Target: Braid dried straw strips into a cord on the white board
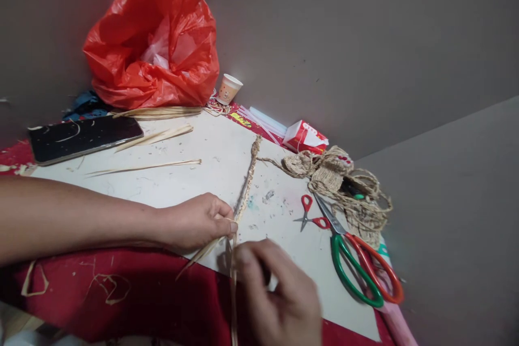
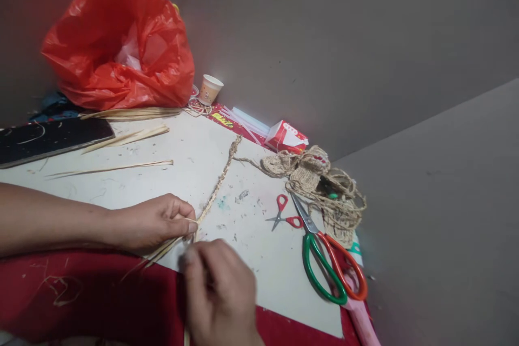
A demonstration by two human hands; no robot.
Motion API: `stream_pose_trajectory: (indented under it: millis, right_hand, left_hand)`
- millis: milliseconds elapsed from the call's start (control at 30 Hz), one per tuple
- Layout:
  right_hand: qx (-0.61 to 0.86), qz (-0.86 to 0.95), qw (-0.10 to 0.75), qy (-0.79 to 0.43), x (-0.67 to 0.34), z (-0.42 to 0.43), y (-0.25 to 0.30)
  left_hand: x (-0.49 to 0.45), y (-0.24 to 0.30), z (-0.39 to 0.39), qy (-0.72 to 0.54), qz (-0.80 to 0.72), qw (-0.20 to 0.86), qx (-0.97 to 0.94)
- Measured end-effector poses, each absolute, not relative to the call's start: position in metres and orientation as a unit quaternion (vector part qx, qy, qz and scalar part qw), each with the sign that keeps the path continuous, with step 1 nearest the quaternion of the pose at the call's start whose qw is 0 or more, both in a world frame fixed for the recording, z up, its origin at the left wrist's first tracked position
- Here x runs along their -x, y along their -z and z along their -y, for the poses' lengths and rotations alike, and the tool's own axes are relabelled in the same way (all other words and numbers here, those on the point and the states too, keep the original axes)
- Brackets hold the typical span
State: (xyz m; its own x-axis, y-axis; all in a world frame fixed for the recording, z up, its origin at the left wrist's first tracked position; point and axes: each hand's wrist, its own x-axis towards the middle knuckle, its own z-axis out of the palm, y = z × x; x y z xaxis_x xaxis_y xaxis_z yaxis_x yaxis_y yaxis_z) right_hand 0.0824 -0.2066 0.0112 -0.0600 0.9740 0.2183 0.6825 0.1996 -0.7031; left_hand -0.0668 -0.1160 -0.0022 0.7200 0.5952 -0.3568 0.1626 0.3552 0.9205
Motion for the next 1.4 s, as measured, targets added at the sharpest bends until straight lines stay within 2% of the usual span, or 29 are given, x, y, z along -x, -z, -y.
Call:
stream_pose_trajectory:
  millis: [67,133,233,333,533,667,933,1133,1267,1400]
  right_hand:
    - [0.664,0.57,0.383,-0.295,-0.09,0.199,-0.022]
    - [0.675,0.471,0.387,-0.416,-0.093,0.19,-0.025]
    - [0.597,0.394,0.34,-0.61,-0.092,0.178,-0.018]
    - [0.529,0.359,0.304,-0.706,-0.09,0.173,-0.007]
    - [0.49,0.38,0.272,-0.736,-0.101,0.17,0.0]
    - [0.45,0.3,0.323,-0.777,-0.099,0.172,0.002]
    - [0.523,0.273,0.397,-0.703,-0.086,0.182,0.007]
    - [0.524,0.187,0.431,-0.71,-0.077,0.188,0.004]
    - [0.536,0.157,0.43,-0.71,-0.072,0.193,0.004]
    - [0.535,0.133,0.432,-0.714,-0.075,0.193,0.006]
  left_hand:
    - [0.066,0.002,0.115,-0.155,-0.328,0.747,-0.557]
    - [0.065,0.002,0.115,-0.168,-0.296,0.771,-0.538]
    - [0.065,0.004,0.115,-0.169,-0.246,0.801,-0.519]
    - [0.065,0.006,0.114,-0.166,-0.286,0.766,-0.551]
    - [0.068,-0.002,0.113,-0.129,-0.32,0.676,-0.651]
    - [0.069,-0.014,0.111,-0.116,-0.309,0.62,-0.712]
    - [0.074,-0.026,0.11,-0.099,-0.335,0.394,-0.85]
    - [0.078,-0.011,0.135,-0.114,-0.239,0.206,-0.942]
    - [0.076,-0.01,0.15,-0.072,-0.178,0.105,-0.976]
    - [0.074,-0.019,0.157,-0.017,-0.114,0.11,-0.987]
